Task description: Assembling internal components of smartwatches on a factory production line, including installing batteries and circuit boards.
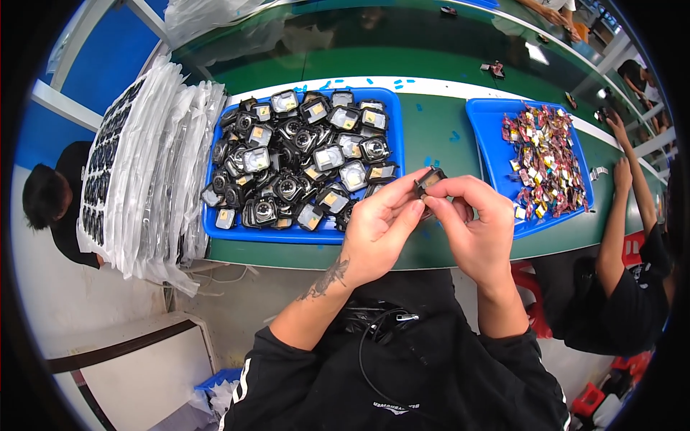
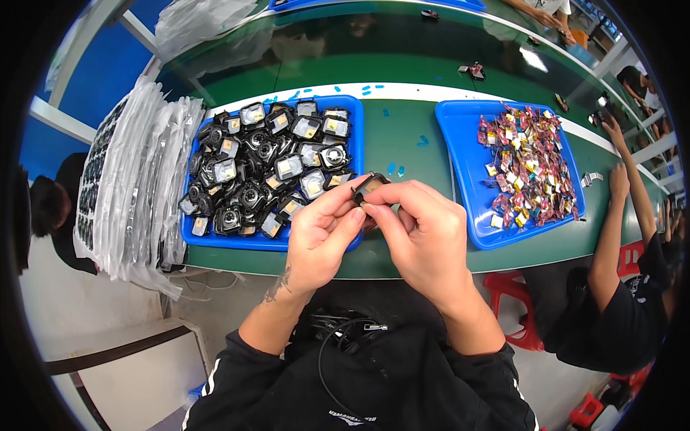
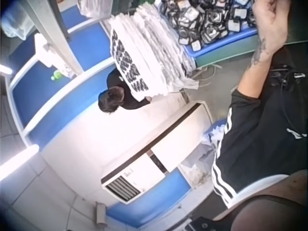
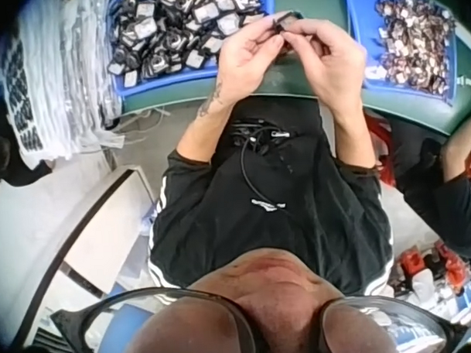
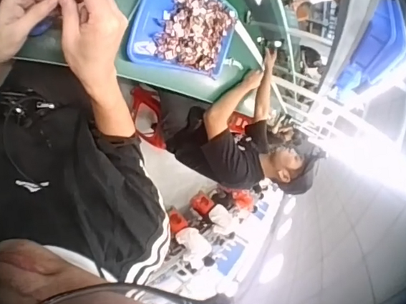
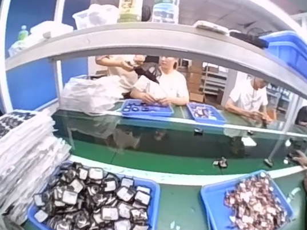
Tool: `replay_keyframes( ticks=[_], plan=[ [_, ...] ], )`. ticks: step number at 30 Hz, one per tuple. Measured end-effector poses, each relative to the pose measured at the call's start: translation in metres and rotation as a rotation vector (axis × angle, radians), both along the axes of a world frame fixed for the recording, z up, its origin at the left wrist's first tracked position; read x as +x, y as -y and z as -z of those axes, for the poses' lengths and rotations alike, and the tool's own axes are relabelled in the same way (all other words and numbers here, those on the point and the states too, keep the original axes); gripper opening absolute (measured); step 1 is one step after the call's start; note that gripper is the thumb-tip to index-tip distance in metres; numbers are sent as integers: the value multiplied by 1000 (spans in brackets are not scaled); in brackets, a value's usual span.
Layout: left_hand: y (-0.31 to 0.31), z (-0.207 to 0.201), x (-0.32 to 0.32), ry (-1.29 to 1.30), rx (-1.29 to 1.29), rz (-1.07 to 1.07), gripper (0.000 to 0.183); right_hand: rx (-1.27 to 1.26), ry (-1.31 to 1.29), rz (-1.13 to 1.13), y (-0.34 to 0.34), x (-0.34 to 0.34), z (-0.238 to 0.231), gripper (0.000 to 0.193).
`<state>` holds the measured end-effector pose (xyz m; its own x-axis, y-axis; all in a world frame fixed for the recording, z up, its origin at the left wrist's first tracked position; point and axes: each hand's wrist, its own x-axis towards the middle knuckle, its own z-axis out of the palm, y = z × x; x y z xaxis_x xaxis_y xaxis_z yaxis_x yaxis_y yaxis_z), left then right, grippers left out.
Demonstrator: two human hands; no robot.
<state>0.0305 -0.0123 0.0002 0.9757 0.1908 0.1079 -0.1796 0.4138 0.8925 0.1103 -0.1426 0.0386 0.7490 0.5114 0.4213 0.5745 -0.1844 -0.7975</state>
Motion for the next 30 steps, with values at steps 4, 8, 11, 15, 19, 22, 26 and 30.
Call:
replay_keyframes(
  ticks=[4, 8, 11, 15, 19, 22, 26, 30],
  plan=[
    [0, 1, 0, 5, 21, -9, 43, -17, -23, -5, 1, 1, 0, 11],
    [1, 2, 0, 6, 7, -6, 43, 25, -108, 3, 1, 1, 3, 11],
    [2, 1, 1, 2, -12, -7, 43, 36, -153, -3, 1, 1, 4, 10],
    [3, 0, -1, -22, 56, -8, 43, -31, -147, 4, 2, 2, 0, 10],
    [3, -1, -3, -13, 108, 26, 42, -88, 60, 58, 5, 4, -3, 17],
    [7, -4, -3, 2, 125, -13, 41, -105, 161, 102, 5, 7, -2, 24],
    [4, -4, -3, -24, 57, 20, 42, 32, 84, 30, -1, 8, 5, 26],
    [10, -16, 3, 47, -26, -123, 43, 583, -415, -46, 11, 4, 28, 30]
  ],
)
